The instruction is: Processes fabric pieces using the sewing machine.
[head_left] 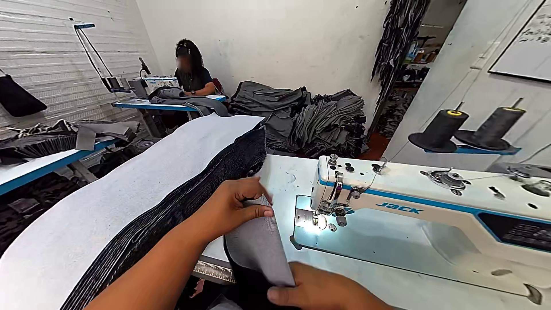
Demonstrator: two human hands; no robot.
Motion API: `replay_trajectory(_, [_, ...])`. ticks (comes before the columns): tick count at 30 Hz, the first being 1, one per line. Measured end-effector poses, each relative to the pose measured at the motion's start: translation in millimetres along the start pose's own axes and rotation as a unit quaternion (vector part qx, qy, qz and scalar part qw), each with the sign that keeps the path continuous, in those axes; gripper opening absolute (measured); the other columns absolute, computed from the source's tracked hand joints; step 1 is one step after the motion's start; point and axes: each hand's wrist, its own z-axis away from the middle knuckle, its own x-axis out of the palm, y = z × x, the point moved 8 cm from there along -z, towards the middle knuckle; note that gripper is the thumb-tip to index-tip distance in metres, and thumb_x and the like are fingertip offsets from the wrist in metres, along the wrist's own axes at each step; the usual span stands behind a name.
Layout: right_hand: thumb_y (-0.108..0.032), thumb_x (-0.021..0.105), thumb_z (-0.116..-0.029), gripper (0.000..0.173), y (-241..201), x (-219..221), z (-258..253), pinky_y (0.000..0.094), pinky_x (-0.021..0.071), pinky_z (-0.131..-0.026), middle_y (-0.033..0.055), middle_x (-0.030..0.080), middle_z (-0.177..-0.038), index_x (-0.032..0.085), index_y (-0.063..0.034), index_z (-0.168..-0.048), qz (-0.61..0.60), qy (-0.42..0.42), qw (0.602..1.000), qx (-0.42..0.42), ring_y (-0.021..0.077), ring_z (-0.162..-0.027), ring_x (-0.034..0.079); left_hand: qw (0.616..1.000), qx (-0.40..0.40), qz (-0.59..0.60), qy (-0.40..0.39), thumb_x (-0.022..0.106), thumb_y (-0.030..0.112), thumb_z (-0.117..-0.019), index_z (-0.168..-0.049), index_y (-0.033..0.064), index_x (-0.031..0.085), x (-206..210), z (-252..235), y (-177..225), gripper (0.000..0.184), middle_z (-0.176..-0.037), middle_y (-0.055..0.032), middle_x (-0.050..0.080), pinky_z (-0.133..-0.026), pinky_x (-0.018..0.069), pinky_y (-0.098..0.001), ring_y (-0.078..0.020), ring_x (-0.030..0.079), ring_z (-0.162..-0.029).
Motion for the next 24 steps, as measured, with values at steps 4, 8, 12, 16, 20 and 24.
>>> replay_trajectory(4, [-0.012, 0.064, -0.0949, 0.023, 40.5, -7.8, -0.6, 0.0364, 0.0541, -0.085, 0.0068, 0.069, -0.099, 0.065, 0.0010, -0.115, -0.042, 0.005, 0.991, 0.123, 0.0113, -0.092, 0.066, 0.990, -0.077, -0.115, 0.032, 0.076, 0.041, -0.0878, -0.070, 0.0131, 0.060, 9.4, 0.8, -8.2, 0.036, -0.065, 0.0078, 0.053, -0.056, 0.0415, -0.0158, 0.0015, 0.050, -0.060])
replay_trajectory(8, [-0.036, 0.058, -0.1007, 0.063, -2.6, -47.5, 2.4, 0.0440, 0.0522, -0.103, 0.0154, 0.068, -0.126, 0.042, -0.0007, -0.150, 0.090, 0.235, 0.968, 0.023, 0.0207, -0.118, 0.066, 0.971, -0.051, -0.220, 0.077, 0.074, 0.036, -0.0887, -0.072, 0.0088, 0.060, 24.8, -5.5, 2.5, 0.035, -0.065, 0.0012, 0.053, -0.052, 0.0429, -0.0265, -0.0088, 0.052, -0.056])
replay_trajectory(12, [-0.031, 0.045, -0.1082, 0.035, -40.1, -61.6, 14.2, 0.0258, 0.0488, -0.065, -0.0016, 0.058, -0.073, 0.065, -0.0041, -0.099, 0.091, 0.364, 0.924, -0.081, 0.0045, -0.069, 0.058, 0.969, -0.022, -0.232, 0.081, 0.069, 0.040, -0.0911, -0.080, 0.0100, 0.066, 30.5, -12.2, 21.8, 0.033, -0.069, 0.0022, 0.058, -0.052, 0.0462, -0.0253, -0.0077, 0.056, -0.058])
replay_trajectory(16, [-0.017, 0.047, -0.1070, 0.020, -35.7, -77.7, 22.2, 0.0187, 0.0531, -0.078, -0.0058, 0.065, -0.085, 0.064, -0.0071, -0.102, -0.068, 0.312, 0.945, -0.072, -0.0022, -0.082, 0.064, 0.980, -0.078, -0.183, 0.008, 0.067, 0.035, -0.0951, -0.081, 0.0114, 0.068, 24.3, -8.6, 11.2, 0.027, -0.071, 0.0040, 0.060, -0.058, 0.0498, -0.0255, -0.0055, 0.058, -0.064])
replay_trajectory(20, [-0.025, 0.051, -0.1062, 0.020, -55.4, -87.3, 31.4, 0.0184, 0.0517, -0.066, -0.0059, 0.064, -0.077, 0.065, -0.0113, -0.102, -0.022, 0.397, 0.913, -0.091, -0.0004, -0.070, 0.062, 0.968, -0.001, -0.246, 0.054, 0.067, 0.032, -0.0922, -0.076, 0.0117, 0.068, 36.0, -5.9, 35.3, 0.026, -0.069, 0.0035, 0.061, -0.052, 0.0472, -0.0218, -0.0053, 0.058, -0.059])
replay_trajectory(24, [-0.019, 0.052, -0.1058, 0.020, -73.6, -93.8, 36.9, 0.0155, 0.0430, -0.054, -0.0054, 0.055, -0.067, 0.061, -0.0130, -0.090, 0.037, 0.431, 0.892, -0.133, -0.0001, -0.059, 0.053, 0.967, -0.024, -0.243, 0.076, 0.066, 0.037, -0.0938, -0.107, 0.0084, 0.070, 36.3, -7.8, 42.7, 0.032, -0.070, 0.0014, 0.064, -0.051, 0.0509, -0.0303, -0.0113, 0.061, -0.057])
